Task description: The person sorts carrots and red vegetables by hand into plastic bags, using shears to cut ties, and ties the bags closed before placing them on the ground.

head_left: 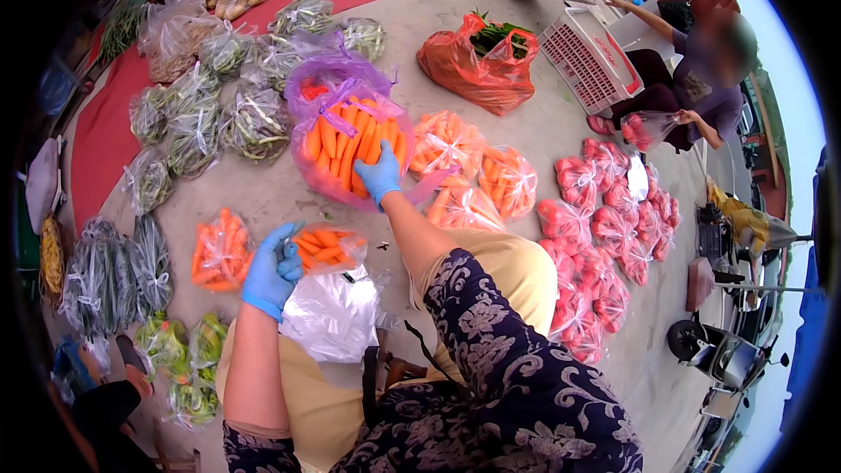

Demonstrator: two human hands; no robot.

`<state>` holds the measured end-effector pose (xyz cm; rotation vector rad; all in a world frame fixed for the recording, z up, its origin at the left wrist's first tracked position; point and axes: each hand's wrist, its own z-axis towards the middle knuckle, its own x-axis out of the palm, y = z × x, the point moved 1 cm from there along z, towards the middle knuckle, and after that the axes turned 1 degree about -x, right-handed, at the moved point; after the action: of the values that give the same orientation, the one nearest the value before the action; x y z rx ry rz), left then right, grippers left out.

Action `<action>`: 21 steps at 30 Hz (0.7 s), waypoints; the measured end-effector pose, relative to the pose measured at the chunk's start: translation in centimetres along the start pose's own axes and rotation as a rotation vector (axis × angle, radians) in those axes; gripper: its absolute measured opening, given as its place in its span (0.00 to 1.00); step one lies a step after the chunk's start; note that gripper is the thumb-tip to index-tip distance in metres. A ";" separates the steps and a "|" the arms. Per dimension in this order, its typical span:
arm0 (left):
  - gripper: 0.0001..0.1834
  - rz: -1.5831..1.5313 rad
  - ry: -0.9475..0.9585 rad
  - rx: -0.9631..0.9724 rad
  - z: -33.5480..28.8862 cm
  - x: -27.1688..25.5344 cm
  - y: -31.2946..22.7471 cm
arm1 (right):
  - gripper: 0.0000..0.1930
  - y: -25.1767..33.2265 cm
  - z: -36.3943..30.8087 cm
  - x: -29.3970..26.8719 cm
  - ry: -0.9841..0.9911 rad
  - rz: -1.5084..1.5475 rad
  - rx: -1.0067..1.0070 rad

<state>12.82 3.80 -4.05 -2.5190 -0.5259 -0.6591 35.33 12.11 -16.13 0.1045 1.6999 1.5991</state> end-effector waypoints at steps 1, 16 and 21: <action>0.21 -0.019 0.021 -0.013 -0.1 0.2 0.2 | 0.26 0.0 -0.1 -1.3 -0.005 -0.005 -0.003; 0.27 -0.148 0.208 -0.023 -3.7 -0.4 -0.4 | 0.19 5.6 -13.9 -3.2 1.035 -0.041 -0.450; 0.29 -0.145 0.309 -0.091 -4.7 -0.5 0.2 | 0.23 2.8 -15.7 2.3 0.993 -0.247 -0.059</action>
<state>10.83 1.04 -0.80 -2.4125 -0.5789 -1.1267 23.46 1.28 -16.31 -1.0448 2.2376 1.6006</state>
